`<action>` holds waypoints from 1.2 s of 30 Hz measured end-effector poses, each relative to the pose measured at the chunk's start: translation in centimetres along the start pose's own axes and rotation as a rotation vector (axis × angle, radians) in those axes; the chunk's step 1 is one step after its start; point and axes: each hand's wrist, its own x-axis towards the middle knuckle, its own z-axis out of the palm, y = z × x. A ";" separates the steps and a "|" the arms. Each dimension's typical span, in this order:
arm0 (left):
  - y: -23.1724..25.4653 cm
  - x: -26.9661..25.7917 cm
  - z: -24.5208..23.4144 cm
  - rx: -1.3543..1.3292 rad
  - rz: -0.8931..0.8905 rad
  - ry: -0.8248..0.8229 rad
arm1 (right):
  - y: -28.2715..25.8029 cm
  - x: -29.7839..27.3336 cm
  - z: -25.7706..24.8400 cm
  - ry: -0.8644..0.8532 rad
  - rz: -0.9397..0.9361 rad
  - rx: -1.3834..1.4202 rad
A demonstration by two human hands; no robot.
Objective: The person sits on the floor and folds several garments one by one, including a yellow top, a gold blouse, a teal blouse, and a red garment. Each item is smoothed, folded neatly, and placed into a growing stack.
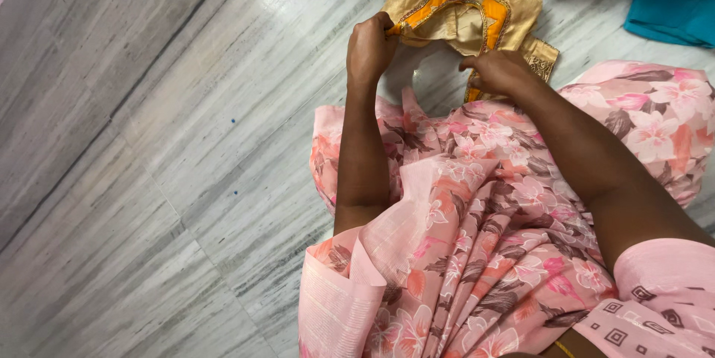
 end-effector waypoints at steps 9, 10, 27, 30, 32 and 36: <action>0.9 0.7 -0.4 0.034 -0.033 0.051 | 0.7 2.1 7.1 -0.064 -0.063 -0.338; 0.9 0.7 -0.3 0.037 -0.040 0.069 | 1.3 2.3 7.6 -0.049 -0.053 -0.313; 4.9 -0.8 -6.9 -0.203 0.173 0.585 | 7.1 -8.0 -10.1 1.291 -0.339 0.556; 6.7 -1.5 -8.5 -0.094 0.139 0.576 | 7.4 -10.5 -13.1 1.157 -0.422 0.688; 7.4 -1.8 -9.4 0.017 0.166 0.535 | 6.8 -11.9 -14.8 1.043 -0.391 0.601; 7.7 -1.9 -10.1 0.160 0.328 0.419 | 5.5 -12.9 -18.2 0.830 -0.312 0.410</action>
